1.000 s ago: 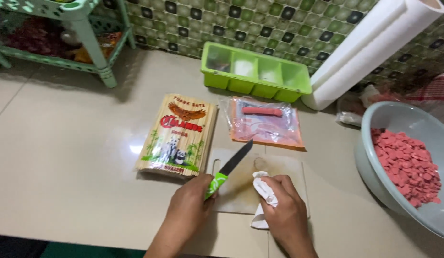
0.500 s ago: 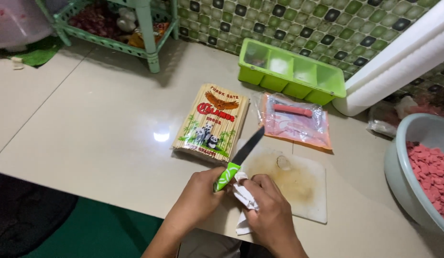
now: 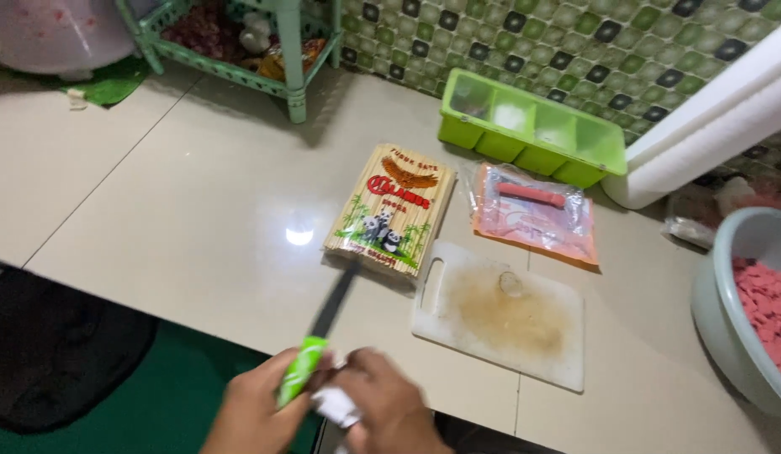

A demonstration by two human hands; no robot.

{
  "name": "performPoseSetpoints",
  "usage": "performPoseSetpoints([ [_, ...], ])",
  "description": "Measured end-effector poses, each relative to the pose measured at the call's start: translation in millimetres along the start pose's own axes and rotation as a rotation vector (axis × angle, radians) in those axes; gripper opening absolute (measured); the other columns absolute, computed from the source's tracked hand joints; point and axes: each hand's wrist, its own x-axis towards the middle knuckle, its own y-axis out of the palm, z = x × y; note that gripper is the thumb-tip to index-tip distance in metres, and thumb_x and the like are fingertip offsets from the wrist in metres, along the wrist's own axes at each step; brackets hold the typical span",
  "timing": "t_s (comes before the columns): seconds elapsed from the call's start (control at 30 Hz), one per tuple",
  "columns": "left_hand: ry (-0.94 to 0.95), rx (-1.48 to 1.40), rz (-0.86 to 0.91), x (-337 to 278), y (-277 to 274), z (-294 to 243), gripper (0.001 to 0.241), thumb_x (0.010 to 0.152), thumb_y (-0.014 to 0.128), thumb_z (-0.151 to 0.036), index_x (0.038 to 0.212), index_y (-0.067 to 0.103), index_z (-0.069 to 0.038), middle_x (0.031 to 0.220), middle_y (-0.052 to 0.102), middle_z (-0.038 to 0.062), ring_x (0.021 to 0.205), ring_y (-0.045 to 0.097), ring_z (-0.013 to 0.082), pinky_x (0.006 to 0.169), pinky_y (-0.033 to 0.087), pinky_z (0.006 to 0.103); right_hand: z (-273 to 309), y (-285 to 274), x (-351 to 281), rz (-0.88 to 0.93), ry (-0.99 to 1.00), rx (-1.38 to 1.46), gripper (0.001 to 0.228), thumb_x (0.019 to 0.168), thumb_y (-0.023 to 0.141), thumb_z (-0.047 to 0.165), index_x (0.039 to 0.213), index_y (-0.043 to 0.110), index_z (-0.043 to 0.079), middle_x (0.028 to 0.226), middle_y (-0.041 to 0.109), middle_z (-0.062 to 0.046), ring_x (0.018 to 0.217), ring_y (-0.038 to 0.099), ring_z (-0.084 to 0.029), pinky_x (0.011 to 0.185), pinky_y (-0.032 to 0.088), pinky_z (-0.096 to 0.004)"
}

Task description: Cutting a sausage into small slices on a cutting board and cleaning the knife with a tissue.

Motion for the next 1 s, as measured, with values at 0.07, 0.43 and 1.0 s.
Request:
performPoseSetpoints([
  [0.07,-0.187,0.077,-0.002,-13,-17,-29,0.050,0.071,0.078,-0.014,0.116,0.086,-0.037,0.108,0.091,-0.015,0.097,0.079,-0.0030,0.088,0.055,0.0178,22,-9,8,0.081,-0.016,0.149,0.096,0.103,0.002,0.081,0.125,0.064,0.011,0.112,0.057,-0.018,0.104,0.064,-0.034,0.077,0.053,-0.044],
  [0.43,0.046,-0.045,0.135,32,44,-126,0.024,0.084,0.075,-0.024,0.106,0.084,-0.026,0.089,0.090,-0.008,0.085,0.080,0.0035,0.082,0.057,0.0205,-9,-146,-15,-0.140,0.014,0.083,0.043,0.074,0.061,-0.002,0.116,0.070,0.005,0.115,0.069,-0.013,0.113,0.067,-0.028,0.100,0.050,-0.035],
  [1.0,0.663,0.413,0.215,155,345,-195,0.032,0.101,0.057,-0.035,0.106,0.057,-0.003,0.089,0.065,0.016,0.078,0.072,0.0429,0.068,0.059,0.0536,-238,-278,-105,-0.596,0.366,-0.503,0.043,0.088,0.054,-0.009,0.116,0.074,0.017,0.111,0.070,-0.009,0.110,0.067,-0.035,0.097,0.053,-0.047],
])
